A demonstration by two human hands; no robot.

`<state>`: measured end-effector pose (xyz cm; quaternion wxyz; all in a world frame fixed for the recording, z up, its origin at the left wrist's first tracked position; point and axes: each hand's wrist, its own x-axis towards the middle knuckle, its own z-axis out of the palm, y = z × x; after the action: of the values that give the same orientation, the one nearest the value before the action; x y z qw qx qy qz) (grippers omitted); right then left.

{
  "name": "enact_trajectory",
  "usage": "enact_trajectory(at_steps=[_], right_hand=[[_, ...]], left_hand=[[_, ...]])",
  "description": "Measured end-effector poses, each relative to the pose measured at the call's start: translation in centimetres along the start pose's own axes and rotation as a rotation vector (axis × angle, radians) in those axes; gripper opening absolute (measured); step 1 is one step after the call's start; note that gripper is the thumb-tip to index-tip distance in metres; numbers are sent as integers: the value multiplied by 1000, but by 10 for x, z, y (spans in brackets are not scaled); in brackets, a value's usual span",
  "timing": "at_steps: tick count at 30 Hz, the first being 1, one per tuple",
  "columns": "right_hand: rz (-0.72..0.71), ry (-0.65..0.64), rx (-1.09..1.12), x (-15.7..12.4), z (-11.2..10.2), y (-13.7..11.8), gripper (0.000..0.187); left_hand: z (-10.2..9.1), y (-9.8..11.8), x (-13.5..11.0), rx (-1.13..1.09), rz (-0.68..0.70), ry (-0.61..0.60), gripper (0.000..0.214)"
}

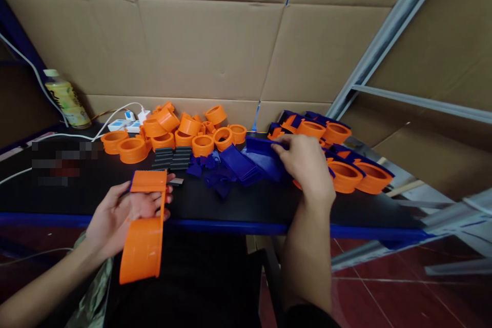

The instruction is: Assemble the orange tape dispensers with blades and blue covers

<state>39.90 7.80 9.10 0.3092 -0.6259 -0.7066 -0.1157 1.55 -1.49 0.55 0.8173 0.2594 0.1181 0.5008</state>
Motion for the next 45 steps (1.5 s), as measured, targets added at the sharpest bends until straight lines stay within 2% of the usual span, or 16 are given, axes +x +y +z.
enact_trajectory(at_steps=[4,7,11,14,20,23,28,33,36,38,40,43,45], right_hand=[[-164,221,118,-12,-10,-51,19],[-425,295,250,-31,-12,-95,13],[-820,219,394,-58,-11,-141,20],[-927,188,353,-69,-10,-157,20],[-937,170,336,-66,-8,-154,18],[-939,178,364,-63,-6,-150,17],[-932,169,319,-61,-3,-148,15],[-929,139,259,-64,-4,-152,15],[-905,32,273,-71,-12,-158,14],[-851,-97,341,-73,-18,-160,15],[-795,-282,436,-73,-24,-160,32],[-722,-512,578,-68,-26,-160,54],[-668,-534,649,-65,-22,-163,52]], left_hand=[[4,-5,2,38,60,23,36],[5,-9,2,138,140,79,26],[7,-13,-2,263,276,158,10],[9,-15,-5,259,321,164,5],[12,-17,-6,257,343,185,7],[7,-16,-5,272,324,181,4],[1,-13,-1,279,322,159,12],[6,-15,-4,272,333,171,15],[11,-15,-8,262,321,208,14],[12,-13,-10,265,309,225,6],[13,-12,-11,279,329,246,5],[11,-12,-15,355,394,290,24],[8,-14,-20,452,429,294,42]])
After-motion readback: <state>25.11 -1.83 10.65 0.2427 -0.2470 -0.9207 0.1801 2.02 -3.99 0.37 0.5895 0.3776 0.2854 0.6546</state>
